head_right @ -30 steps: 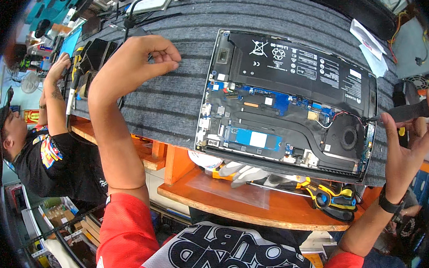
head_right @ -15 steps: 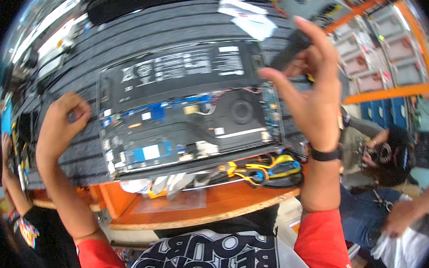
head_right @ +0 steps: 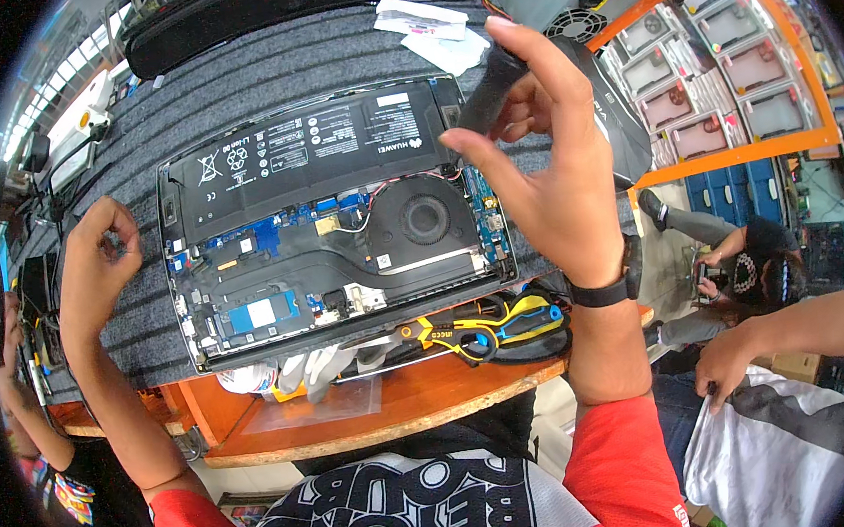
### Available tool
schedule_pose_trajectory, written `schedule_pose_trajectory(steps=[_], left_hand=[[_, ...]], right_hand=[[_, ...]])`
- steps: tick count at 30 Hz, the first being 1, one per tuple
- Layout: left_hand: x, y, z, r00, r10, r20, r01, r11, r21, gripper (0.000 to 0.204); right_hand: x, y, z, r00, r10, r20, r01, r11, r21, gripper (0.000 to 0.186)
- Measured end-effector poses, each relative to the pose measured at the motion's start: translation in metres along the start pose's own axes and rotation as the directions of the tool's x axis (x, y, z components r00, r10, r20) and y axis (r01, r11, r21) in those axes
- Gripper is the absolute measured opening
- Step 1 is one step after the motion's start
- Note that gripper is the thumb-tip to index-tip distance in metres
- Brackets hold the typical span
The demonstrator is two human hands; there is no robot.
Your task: The person places a battery into a laptop chassis, connects a small internal cable by hand, and uses a screwdriver to secure it with screws. Then, the person places the bottom panel onto the laptop and presses it into place.
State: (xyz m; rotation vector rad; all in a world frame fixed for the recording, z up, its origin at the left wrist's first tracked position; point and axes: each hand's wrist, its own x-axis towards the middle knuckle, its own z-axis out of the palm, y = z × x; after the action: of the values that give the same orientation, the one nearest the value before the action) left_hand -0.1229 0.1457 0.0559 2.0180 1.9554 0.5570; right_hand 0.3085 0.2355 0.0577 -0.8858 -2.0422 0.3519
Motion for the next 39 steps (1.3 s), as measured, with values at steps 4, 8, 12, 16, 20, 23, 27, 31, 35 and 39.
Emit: schedule_pose_trajectory(steps=[4,8,12,16,20,23,27,31,35,39], left_hand=[[0.003,-0.002,0.001,0.995,0.085,-0.056,-0.089,0.994,-0.061,0.015],[0.004,-0.004,0.0,0.98,0.166,-0.114,-0.172,0.984,-0.048,0.013],[0.004,0.003,-0.001,0.979,0.131,-0.157,-0.142,0.988,-0.062,0.014],[0.004,0.002,-0.004,0.983,0.101,-0.154,-0.111,0.992,-0.058,0.01],[0.003,0.004,-0.003,0.983,0.079,-0.167,-0.09,0.994,-0.057,0.008],[0.005,0.006,-0.002,0.978,0.09,-0.187,-0.104,0.993,-0.064,0.01],[0.004,0.003,-0.003,0.977,0.105,-0.185,-0.118,0.991,-0.061,0.011],[0.006,0.002,-0.003,0.977,0.113,-0.184,-0.129,0.988,-0.08,0.013],[0.004,0.0,-0.003,0.973,0.115,-0.201,-0.13,0.989,-0.067,0.014],[0.005,0.001,-0.004,0.97,0.117,-0.212,-0.132,0.99,-0.059,0.014]], right_hand=[[0.002,-0.006,-0.001,0.998,0.064,-0.011,-0.062,0.992,0.114,0.085],[-0.003,0.003,0.004,0.998,0.026,-0.054,-0.026,1.0,0.003,0.08],[0.001,0.001,0.004,0.999,0.001,-0.043,0.0,1.0,0.018,0.076],[-0.001,0.0,0.003,0.999,0.006,-0.046,-0.005,1.0,0.012,0.072],[0.0,0.001,-0.001,1.0,-0.022,-0.018,0.022,1.0,0.013,0.072],[0.003,-0.004,0.002,0.999,0.024,-0.035,-0.019,0.989,0.148,0.073],[-0.002,0.0,0.005,0.997,-0.039,-0.066,0.043,0.997,0.058,0.07],[-0.003,0.003,0.003,0.996,-0.025,-0.091,0.023,1.0,-0.017,0.071],[0.0,0.0,0.008,0.998,-0.011,-0.07,0.018,0.994,0.104,0.072],[-0.003,0.005,0.002,0.998,-0.027,-0.064,0.026,0.999,-0.028,0.07]])
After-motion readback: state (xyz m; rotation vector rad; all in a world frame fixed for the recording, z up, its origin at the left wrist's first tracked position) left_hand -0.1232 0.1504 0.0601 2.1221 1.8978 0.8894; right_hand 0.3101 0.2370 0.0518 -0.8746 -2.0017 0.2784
